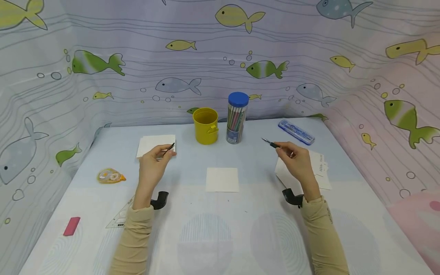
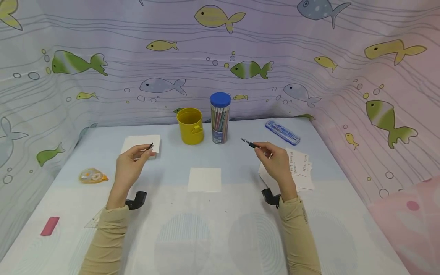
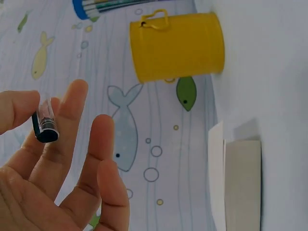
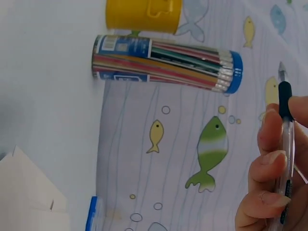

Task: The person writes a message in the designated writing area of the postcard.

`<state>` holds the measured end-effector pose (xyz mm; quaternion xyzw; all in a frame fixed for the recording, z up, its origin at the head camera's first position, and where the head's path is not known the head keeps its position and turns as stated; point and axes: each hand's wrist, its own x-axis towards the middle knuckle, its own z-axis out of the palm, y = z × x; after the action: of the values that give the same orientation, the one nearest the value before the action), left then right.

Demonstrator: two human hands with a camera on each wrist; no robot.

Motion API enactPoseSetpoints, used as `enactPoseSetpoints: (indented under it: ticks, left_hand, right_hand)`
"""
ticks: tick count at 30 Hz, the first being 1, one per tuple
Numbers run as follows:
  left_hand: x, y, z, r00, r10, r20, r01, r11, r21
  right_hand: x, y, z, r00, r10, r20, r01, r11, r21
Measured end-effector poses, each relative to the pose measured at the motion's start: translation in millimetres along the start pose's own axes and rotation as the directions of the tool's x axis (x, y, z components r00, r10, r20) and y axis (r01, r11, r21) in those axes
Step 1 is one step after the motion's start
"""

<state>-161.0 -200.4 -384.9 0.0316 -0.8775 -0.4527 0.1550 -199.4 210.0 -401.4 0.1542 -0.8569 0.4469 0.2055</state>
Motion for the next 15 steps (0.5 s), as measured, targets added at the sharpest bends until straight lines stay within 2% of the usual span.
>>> enactPoseSetpoints:
  ticks: [3,8,15]
  left_hand:
    - [0.5,-2.2,3.2,1.000,-0.010,0.029,0.011,1.000,-0.026]
    - [1.7,-8.3,8.0,0.998,-0.028,0.048,0.030,0.999,-0.035]
    - [3.2,-16.2,16.1,0.990,-0.082,0.113,0.082,0.997,0.002]
  right_hand:
    - [1,1,1,0.998,0.043,-0.036,-0.042,0.999,0.034]
    - [2,2,2,0.996,0.055,-0.064,-0.053,0.998,0.038]
    - [1,6,9,0.997,0.079,-0.021,-0.078,0.995,0.064]
